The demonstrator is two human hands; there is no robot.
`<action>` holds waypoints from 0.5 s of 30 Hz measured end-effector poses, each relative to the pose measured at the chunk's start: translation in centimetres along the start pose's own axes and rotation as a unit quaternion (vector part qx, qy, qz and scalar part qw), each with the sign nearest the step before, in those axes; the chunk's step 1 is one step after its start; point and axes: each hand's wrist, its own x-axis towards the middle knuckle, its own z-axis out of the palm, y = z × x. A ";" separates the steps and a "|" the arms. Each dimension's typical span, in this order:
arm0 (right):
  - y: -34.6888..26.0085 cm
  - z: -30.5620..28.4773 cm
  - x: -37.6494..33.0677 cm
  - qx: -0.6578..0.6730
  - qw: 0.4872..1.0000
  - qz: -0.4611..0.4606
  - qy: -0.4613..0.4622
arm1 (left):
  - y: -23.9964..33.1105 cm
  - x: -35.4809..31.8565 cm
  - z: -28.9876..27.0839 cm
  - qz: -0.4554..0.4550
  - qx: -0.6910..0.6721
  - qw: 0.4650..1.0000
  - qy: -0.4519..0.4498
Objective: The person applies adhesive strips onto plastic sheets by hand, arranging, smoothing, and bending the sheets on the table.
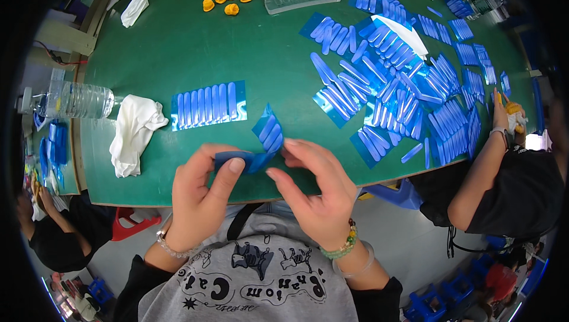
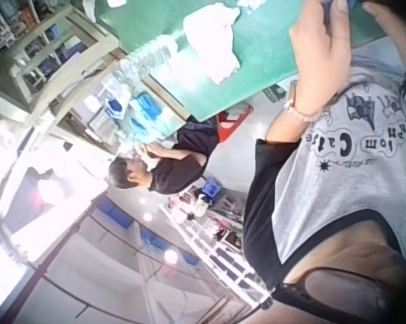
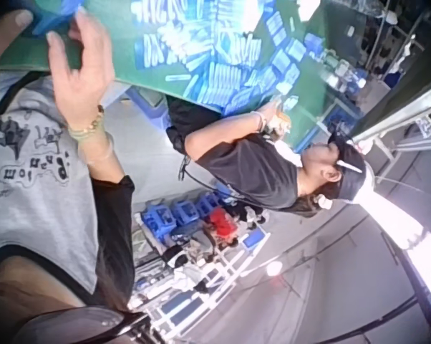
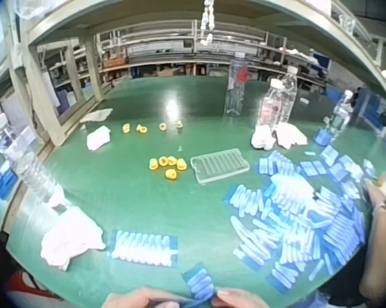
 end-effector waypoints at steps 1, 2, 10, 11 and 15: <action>0.0 0.0 0.1 0.001 1.000 -0.001 0.001 | 0.1 0.1 0.0 -0.005 -0.020 1.000 0.002; 0.1 0.1 0.2 0.031 0.999 0.015 -0.011 | 0.1 0.2 0.0 -0.010 -0.040 0.999 0.004; -0.9 0.3 0.7 0.174 0.978 0.117 -0.015 | 0.8 0.7 0.2 -0.123 -0.231 0.964 -0.034; -0.9 0.2 0.8 0.204 0.970 0.131 -0.016 | 1.0 0.7 0.1 -0.124 -0.244 0.961 -0.030; -1.0 -0.2 0.9 0.263 0.949 0.172 -0.021 | 1.5 0.9 -0.2 -0.133 -0.267 0.954 -0.041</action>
